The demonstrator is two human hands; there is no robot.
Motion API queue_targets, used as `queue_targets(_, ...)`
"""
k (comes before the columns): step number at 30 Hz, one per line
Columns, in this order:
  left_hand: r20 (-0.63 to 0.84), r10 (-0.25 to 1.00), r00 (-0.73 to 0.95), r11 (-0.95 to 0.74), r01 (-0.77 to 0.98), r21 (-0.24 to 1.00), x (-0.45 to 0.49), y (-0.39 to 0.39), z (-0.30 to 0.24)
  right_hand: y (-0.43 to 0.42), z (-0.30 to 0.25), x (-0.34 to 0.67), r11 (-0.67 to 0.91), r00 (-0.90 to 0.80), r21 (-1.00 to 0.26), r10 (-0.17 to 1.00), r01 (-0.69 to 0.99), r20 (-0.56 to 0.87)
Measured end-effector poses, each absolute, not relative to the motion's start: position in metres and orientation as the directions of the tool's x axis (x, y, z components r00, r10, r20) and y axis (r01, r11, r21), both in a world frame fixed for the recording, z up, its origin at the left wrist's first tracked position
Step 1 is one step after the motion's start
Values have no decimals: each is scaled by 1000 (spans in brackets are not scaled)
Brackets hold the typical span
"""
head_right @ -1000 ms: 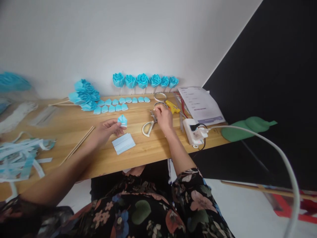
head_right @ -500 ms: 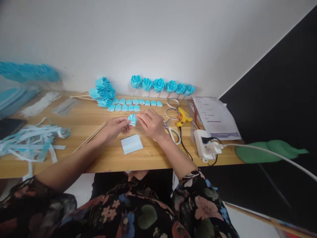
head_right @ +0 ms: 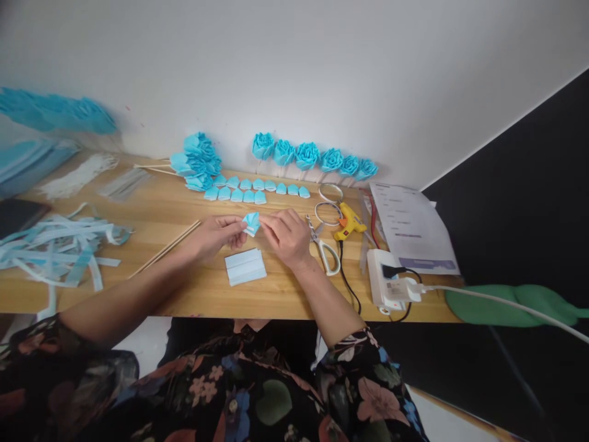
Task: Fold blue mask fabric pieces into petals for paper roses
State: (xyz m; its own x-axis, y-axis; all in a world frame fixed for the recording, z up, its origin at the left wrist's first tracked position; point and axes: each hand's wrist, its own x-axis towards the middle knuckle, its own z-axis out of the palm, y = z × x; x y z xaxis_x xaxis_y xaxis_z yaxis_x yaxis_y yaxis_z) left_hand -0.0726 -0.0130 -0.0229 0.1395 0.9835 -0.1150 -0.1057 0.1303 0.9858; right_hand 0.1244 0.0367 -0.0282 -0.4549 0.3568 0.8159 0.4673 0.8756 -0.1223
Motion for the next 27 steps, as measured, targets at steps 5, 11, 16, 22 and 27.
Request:
queue_targets(5,-122,979,162,142,-112,984,-71,-14,-21,37,-27,125,858,-476,-153,410,489,778)
queue_targets(11,-118,979,168,139,-117,983,-71,-15,-18,37,-29,124,876,-489,-147,387,459,781)
queue_targets(16,-112,980,162,130,-103,986,-71,-16,-17,38,-31,124,869,-505,-158,411,470,759)
queue_targets(22,-121,976,180,153,-172,973,-72,-15,-21,37,-31,124,878,-522,-169,410,447,748)
queue_targets(27,-146,973,179,186,-232,955,-71,-15,-24,37,-30,123,878,-530,-146,399,455,748)
